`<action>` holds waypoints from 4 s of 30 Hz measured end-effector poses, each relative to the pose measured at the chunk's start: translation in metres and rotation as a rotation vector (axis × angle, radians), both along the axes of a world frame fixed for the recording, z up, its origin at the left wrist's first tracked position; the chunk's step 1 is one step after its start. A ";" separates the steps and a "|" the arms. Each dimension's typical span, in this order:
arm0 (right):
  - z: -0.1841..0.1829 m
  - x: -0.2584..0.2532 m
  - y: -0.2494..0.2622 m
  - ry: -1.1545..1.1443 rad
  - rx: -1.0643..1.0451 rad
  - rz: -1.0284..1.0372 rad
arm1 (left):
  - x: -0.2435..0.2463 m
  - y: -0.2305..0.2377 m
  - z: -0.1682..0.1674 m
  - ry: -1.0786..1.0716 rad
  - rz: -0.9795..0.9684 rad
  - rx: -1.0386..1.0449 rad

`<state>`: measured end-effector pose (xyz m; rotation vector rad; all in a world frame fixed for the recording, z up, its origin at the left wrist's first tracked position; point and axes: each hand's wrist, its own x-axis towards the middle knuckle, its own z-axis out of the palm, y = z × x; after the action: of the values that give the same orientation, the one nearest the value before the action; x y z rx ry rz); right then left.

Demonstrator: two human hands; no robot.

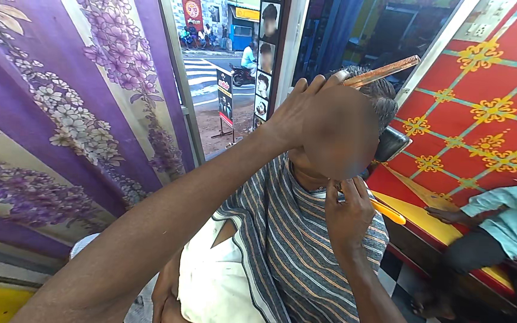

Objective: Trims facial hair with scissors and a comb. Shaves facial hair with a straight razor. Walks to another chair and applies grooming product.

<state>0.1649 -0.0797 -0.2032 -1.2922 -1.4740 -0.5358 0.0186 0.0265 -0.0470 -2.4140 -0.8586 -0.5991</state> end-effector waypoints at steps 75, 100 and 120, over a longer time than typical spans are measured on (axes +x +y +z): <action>-0.025 0.101 -0.098 -0.019 -0.061 -0.055 | -0.093 -0.015 -0.043 -0.859 -0.183 -0.031; 0.015 0.016 -0.063 0.043 -0.328 0.140 | -0.059 -0.015 -0.055 -0.759 -0.088 -0.194; 0.014 -0.010 -0.012 -0.069 -0.231 -0.055 | -0.009 0.009 0.006 -0.084 -0.024 -0.106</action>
<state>0.1554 -0.0916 -0.1891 -1.5102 -1.5976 -0.4596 0.0092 0.0350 -0.0414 -2.5127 -0.9186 -0.6851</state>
